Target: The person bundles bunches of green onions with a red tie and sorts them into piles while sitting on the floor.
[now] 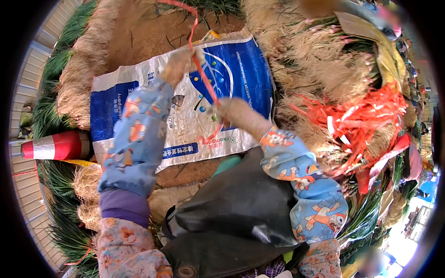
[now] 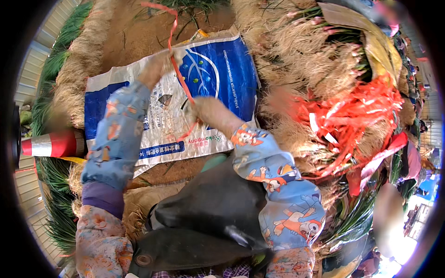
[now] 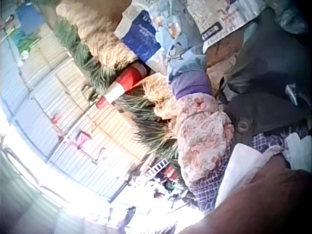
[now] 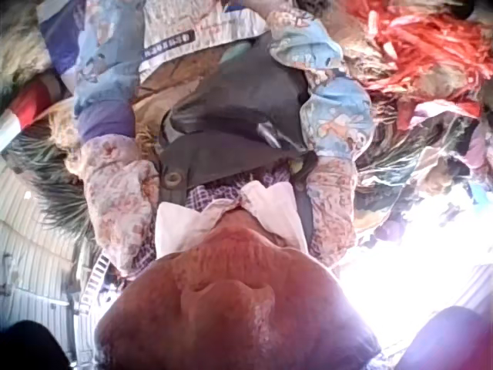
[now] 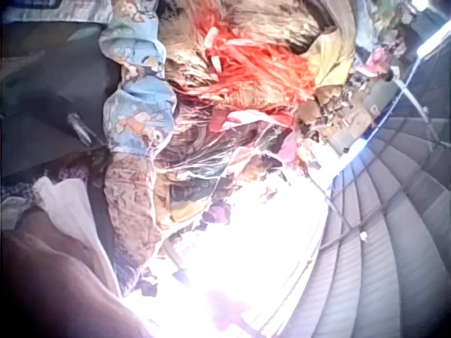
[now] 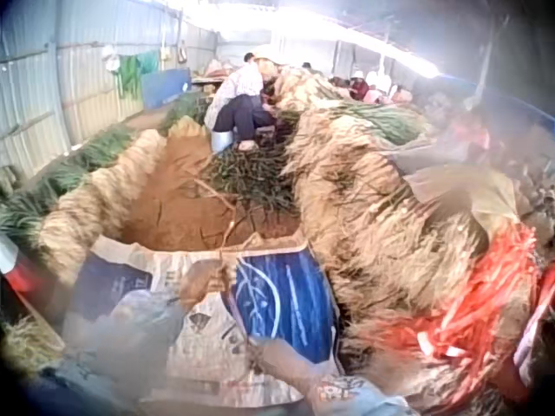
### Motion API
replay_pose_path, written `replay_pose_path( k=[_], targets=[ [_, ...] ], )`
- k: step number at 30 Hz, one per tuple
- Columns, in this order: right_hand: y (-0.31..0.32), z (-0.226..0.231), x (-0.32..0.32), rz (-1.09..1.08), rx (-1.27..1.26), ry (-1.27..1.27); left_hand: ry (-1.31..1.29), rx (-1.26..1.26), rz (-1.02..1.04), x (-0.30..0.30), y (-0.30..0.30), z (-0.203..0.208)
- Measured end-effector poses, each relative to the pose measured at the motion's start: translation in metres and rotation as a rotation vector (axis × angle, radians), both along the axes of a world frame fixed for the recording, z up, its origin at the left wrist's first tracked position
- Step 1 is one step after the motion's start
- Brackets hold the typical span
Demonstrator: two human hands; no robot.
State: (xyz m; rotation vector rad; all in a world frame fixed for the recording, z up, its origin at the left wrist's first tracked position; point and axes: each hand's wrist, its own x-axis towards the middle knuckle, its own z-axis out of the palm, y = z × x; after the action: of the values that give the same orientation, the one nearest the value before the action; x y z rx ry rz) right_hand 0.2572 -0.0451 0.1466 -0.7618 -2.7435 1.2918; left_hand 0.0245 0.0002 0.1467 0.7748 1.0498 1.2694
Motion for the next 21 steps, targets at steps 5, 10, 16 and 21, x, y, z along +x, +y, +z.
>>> replay_pose_path(
  k=[5, 10, 16, 21],
  targets=[
    [-0.086, -0.146, 0.029, 0.262, 0.018, -0.121, 0.098, -0.597, 0.078, 0.019, -0.050, -0.202],
    [-0.144, -0.185, 0.033, -0.027, -0.385, -0.212, 0.029, -0.530, 0.062, 0.031, -0.087, -0.260],
    [-0.071, -0.131, 0.038, -0.264, -0.015, -0.392, 0.191, -0.581, 0.033, 0.037, -0.082, -0.234],
    [-0.033, -0.160, 0.046, -0.301, 0.660, -0.476, 0.837, -0.486, -0.010, 0.045, -0.086, -0.211]
  ],
)
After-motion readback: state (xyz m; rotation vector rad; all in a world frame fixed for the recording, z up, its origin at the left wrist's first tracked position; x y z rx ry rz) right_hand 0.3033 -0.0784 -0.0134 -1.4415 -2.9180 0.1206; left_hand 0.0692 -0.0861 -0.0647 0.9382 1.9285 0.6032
